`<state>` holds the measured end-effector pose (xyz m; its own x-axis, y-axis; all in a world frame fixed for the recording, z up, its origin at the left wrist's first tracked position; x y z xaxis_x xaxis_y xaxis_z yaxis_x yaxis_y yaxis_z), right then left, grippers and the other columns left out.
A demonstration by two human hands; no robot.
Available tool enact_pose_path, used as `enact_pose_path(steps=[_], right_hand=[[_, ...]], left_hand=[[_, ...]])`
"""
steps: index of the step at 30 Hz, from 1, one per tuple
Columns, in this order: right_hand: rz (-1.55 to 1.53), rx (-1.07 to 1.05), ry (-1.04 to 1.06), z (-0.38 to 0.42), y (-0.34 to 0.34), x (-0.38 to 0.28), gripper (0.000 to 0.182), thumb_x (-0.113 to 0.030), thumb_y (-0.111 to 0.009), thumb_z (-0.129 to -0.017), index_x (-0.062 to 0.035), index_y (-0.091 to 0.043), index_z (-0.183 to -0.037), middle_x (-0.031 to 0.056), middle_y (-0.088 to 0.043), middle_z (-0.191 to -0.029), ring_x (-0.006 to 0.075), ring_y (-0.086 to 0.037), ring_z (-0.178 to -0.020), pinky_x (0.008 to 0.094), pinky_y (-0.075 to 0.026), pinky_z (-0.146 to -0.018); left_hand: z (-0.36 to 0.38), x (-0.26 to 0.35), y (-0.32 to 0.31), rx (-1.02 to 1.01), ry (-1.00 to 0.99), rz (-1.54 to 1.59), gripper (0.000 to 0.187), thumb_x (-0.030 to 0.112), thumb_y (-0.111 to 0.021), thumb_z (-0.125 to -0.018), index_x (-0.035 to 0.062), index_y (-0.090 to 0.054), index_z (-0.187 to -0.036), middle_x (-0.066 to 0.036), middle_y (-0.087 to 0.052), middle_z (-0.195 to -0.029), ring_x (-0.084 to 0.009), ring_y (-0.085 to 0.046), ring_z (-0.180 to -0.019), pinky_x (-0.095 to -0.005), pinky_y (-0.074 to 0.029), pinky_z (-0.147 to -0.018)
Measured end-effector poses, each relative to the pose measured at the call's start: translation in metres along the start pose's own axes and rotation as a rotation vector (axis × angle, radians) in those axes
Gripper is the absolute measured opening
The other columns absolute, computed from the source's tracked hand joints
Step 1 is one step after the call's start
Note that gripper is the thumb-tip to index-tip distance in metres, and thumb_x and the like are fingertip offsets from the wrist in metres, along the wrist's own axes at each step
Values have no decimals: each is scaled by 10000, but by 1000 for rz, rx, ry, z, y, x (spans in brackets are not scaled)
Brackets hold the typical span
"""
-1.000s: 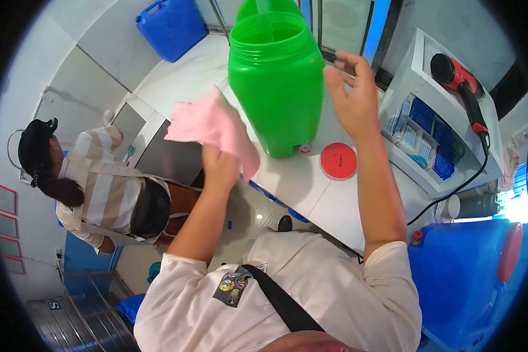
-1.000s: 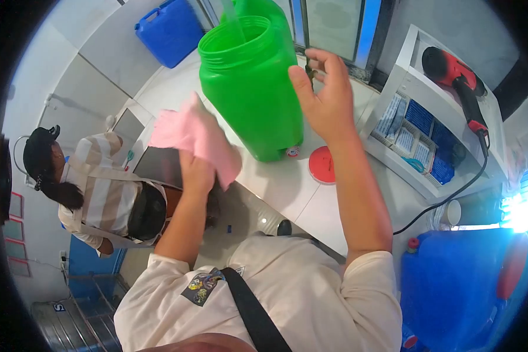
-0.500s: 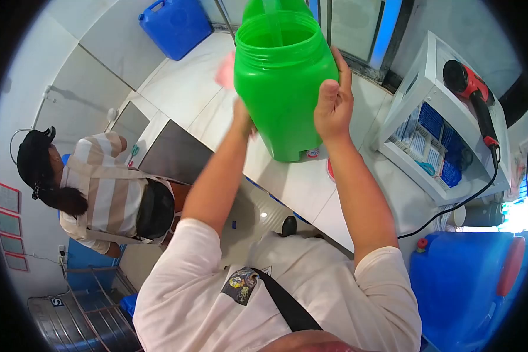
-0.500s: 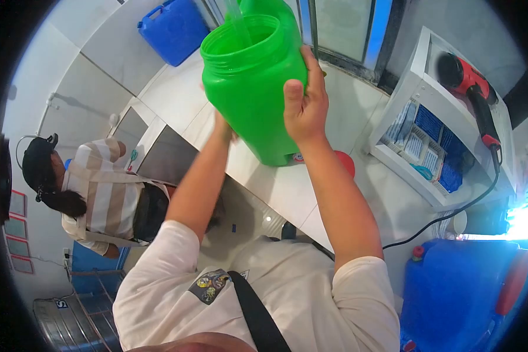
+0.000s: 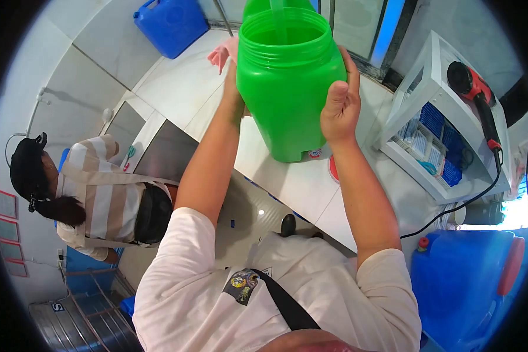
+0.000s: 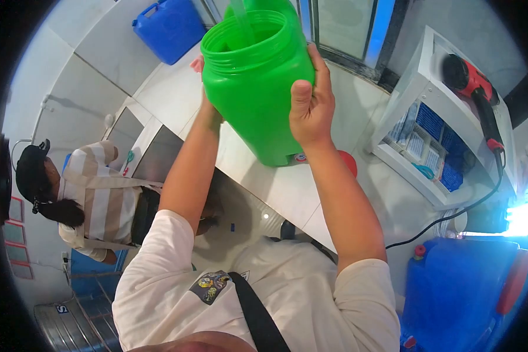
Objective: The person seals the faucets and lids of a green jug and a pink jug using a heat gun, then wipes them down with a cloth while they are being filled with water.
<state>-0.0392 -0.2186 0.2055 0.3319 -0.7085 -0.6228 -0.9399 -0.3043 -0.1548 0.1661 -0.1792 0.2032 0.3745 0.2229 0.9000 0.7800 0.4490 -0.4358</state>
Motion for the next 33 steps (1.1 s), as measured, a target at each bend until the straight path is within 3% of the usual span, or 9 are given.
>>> enact_pose_path(steps=[4,6,12,14,17,20,22,26,33], right_hand=[[43,-11,-15,1,3,1,837,-618,-447,-1006,55,-371,-1499,174,-561,-1396,222,-547,-1270,314,-420,-1062],[77,-16,-17,1,4,2,844,-624,-442,-1005,54,-367,-1502,172,-563,-1397,225,-549,-1270,317,-420,-1062],[-8,-42,-82,1,3,-4,859,-644,-404,-1008,51,-356,-1510,168,-541,-1427,224,-529,-1301,315,-399,-1078],[1,-42,-84,1,3,-3,872,-653,-388,-1007,50,-337,-1520,167,-519,-1446,217,-516,-1311,315,-388,-1089],[13,-42,-37,2,2,5,875,-653,-377,-1009,60,-338,-1515,172,-475,-1487,221,-507,-1322,323,-382,-1099],[29,-59,-50,0,5,4,869,-646,-364,-1014,70,-344,-1508,179,-445,-1513,234,-498,-1338,335,-378,-1109],[32,-56,-34,0,5,8,859,-636,-351,-1021,81,-361,-1494,189,-414,-1536,250,-485,-1355,347,-373,-1120],[51,-36,-27,1,1,8,875,-653,-335,-1012,75,-353,-1496,178,-418,-1531,249,-475,-1363,358,-363,-1134],[19,-61,-46,3,3,6,903,-684,-329,-995,58,-329,-1510,151,-443,-1512,234,-458,-1371,368,-343,-1152]], left_hand=[[-25,-128,72,30,-168,-546,631,547,-409,-1047,39,-498,-1412,-102,-621,-1275,-244,-631,-1093,-398,-547,-886],[32,-141,74,100,237,-79,652,553,-402,-1047,35,-467,-1437,-116,-599,-1309,-252,-600,-1157,-397,-523,-938],[74,-60,36,-37,114,40,637,554,-338,-1063,70,-458,-1460,-130,-582,-1361,-262,-587,-1201,-419,-493,-1014],[24,-27,33,-172,61,92,658,567,-350,-1061,100,-396,-1523,-129,-490,-1489,-241,-487,-1342,-400,-411,-1106],[-89,9,32,-166,47,-100,623,527,-438,-1044,95,-432,-1493,-125,-556,-1369,-192,-543,-1224,-364,-473,-997],[-192,23,42,-383,-491,-560,551,438,-495,-1027,75,-473,-1441,-104,-599,-1253,-168,-577,-1128,-361,-503,-934],[-148,72,-6,-291,-221,-694,419,342,-576,-1013,64,-558,-1326,-47,-643,-1128,-116,-625,-987,-292,-532,-826],[-172,61,5,-420,-266,-432,472,226,-649,-958,58,-525,-1381,-57,-639,-1179,-144,-627,-1054,-290,-540,-861],[-157,-40,22,-123,-125,-125,608,483,-533,-1001,62,-472,-1435,-73,-622,-1253,-187,-631,-1097,-357,-553,-891]])
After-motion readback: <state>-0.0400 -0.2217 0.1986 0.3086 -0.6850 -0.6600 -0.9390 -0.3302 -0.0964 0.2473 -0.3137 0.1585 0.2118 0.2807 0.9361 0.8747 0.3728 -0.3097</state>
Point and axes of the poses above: each hand's wrist, its own z-axis away from the middle knuckle, its own y-axis out of the back of the hand, x = y × z, the point moved 1 cm from there along -z, towards the middle knuckle
